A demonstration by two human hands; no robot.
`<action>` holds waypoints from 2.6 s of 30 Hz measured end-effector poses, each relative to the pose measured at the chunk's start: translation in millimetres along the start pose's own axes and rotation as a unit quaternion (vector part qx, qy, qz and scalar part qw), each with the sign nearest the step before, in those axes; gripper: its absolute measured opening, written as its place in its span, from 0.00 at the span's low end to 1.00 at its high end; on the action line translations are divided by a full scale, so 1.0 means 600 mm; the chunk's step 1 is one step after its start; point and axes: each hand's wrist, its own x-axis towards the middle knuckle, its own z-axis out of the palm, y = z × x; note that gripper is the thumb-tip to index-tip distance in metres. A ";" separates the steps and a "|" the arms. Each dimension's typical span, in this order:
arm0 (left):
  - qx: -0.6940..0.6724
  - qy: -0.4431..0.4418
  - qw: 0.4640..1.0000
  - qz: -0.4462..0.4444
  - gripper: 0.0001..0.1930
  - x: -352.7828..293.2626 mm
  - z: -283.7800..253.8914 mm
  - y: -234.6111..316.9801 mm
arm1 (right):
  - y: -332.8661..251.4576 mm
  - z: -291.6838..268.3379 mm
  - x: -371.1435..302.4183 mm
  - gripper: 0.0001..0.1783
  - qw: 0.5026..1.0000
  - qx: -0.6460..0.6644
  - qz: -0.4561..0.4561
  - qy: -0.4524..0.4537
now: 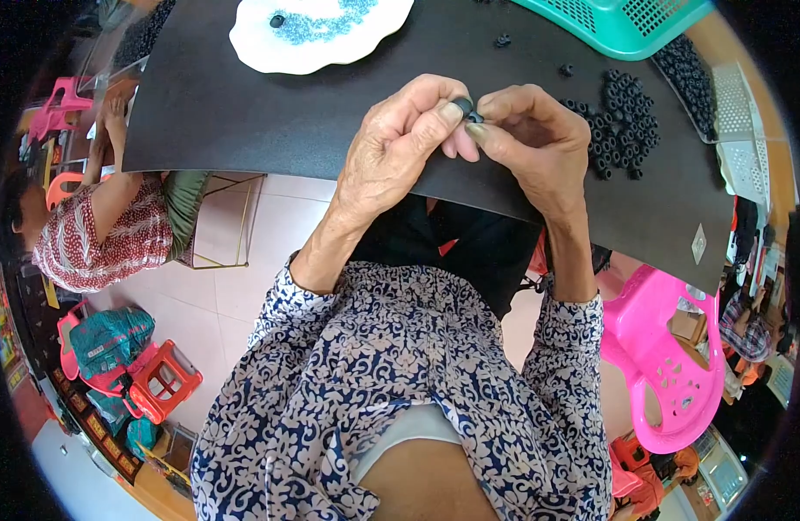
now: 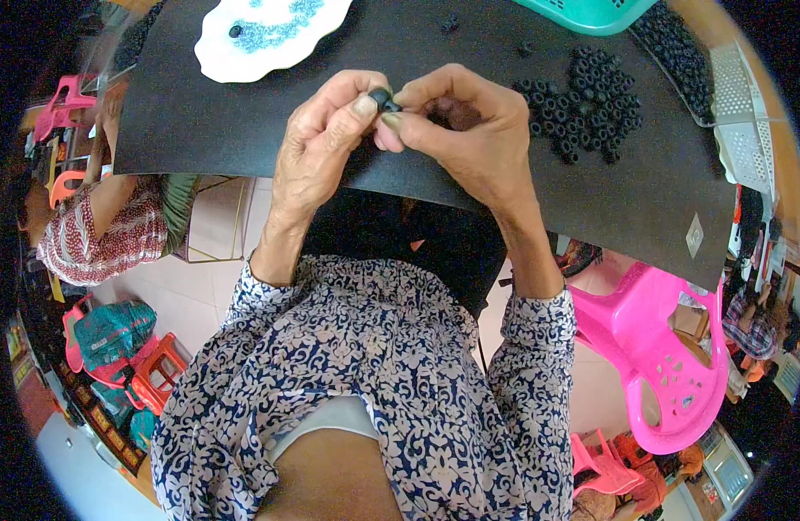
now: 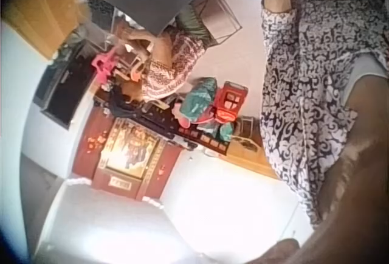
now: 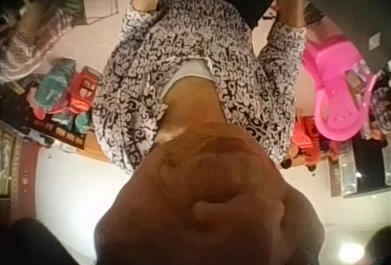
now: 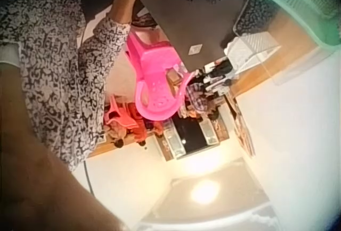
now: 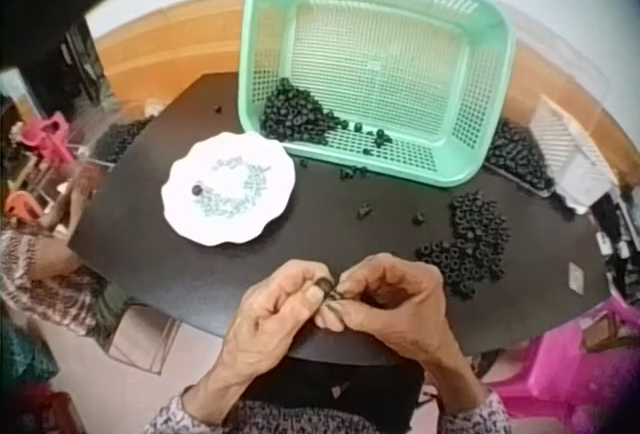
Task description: Assembling small hardware components by hand by inserting blue pegs into black rings.
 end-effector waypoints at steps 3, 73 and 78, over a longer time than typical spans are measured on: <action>-0.032 0.008 0.999 -0.001 0.13 0.000 0.000 -0.002 | -0.002 0.002 0.001 0.09 1.000 0.011 -0.015 0.002; -0.122 -0.026 0.991 -0.056 0.15 -0.006 -0.022 0.003 | 0.007 -0.001 0.035 0.17 0.983 0.097 0.136 -0.081; -0.088 -0.034 0.995 -0.043 0.16 0.003 -0.018 0.001 | 0.005 -0.003 0.036 0.21 0.987 0.057 0.131 -0.078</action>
